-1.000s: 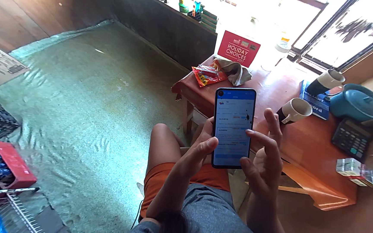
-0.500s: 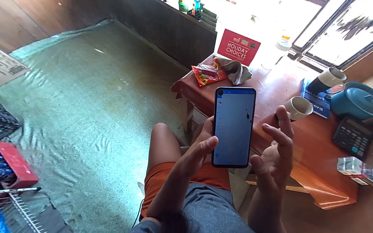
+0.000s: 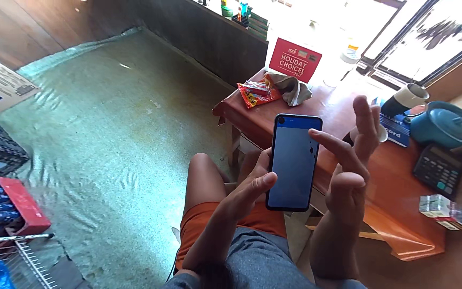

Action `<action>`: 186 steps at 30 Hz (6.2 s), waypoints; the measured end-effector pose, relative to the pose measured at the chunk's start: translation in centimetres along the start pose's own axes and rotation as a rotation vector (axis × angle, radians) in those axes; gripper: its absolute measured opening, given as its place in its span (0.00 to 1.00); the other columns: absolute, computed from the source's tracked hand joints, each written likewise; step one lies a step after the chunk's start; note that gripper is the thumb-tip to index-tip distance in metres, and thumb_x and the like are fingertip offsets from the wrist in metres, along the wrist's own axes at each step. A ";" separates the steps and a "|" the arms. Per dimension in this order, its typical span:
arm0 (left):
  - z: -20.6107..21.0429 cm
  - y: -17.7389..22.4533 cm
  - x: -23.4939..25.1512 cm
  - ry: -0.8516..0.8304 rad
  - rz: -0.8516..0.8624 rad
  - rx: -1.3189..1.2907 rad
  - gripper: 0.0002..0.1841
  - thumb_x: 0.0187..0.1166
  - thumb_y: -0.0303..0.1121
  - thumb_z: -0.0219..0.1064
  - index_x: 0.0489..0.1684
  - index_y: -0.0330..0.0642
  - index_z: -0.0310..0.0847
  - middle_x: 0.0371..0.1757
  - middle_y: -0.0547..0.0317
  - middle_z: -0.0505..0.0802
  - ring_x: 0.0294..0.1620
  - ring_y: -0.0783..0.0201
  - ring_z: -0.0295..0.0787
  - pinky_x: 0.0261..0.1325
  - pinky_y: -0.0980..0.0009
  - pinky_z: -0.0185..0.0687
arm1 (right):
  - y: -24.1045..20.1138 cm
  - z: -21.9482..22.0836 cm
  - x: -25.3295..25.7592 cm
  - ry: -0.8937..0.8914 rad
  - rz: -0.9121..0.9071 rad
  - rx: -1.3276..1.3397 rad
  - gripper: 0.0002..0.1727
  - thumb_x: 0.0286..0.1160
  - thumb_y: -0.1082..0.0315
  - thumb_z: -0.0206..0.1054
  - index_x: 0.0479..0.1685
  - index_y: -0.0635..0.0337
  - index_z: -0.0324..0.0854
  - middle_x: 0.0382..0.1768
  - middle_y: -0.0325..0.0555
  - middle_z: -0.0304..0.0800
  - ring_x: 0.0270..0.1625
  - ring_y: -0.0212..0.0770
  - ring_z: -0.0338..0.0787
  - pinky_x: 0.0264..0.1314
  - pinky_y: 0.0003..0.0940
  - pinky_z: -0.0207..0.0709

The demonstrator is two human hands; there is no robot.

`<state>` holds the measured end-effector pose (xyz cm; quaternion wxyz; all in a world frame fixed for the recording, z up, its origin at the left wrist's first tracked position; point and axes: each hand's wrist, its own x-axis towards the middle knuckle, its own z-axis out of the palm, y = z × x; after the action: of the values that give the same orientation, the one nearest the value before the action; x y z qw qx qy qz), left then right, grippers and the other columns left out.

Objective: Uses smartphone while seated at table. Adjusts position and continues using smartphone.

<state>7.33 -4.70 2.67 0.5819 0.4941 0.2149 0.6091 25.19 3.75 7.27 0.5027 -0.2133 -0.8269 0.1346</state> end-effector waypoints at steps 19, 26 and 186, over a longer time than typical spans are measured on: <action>-0.5 -0.2 0.3 0.006 -0.023 0.001 0.49 0.71 0.73 0.62 0.85 0.47 0.53 0.66 0.63 0.86 0.64 0.70 0.85 0.66 0.69 0.83 | 0.3 1.6 3.5 -0.104 -0.113 -0.125 0.43 0.82 0.26 0.28 0.69 0.35 0.85 0.93 0.53 0.50 0.96 0.61 0.27 0.87 0.75 0.12; -0.6 -0.1 0.0 0.010 0.003 -0.010 0.50 0.72 0.72 0.62 0.85 0.46 0.51 0.66 0.64 0.85 0.64 0.72 0.84 0.67 0.70 0.83 | -0.9 -0.4 2.8 0.188 -0.095 -0.089 0.47 0.78 0.22 0.28 0.58 0.43 0.87 0.90 0.49 0.57 0.96 0.51 0.38 0.95 0.55 0.30; -0.1 0.9 -0.6 0.008 0.085 -0.040 0.44 0.73 0.68 0.64 0.81 0.47 0.57 0.65 0.66 0.86 0.65 0.71 0.84 0.68 0.68 0.81 | -0.5 0.8 -4.4 0.263 0.063 0.315 0.37 0.82 0.26 0.37 0.39 0.32 0.93 0.81 0.29 0.74 0.93 0.46 0.53 0.94 0.48 0.48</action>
<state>6.74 -5.38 3.16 0.5644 0.4888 0.1840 0.6393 26.15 1.17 3.75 0.6288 -0.1738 -0.7159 0.2488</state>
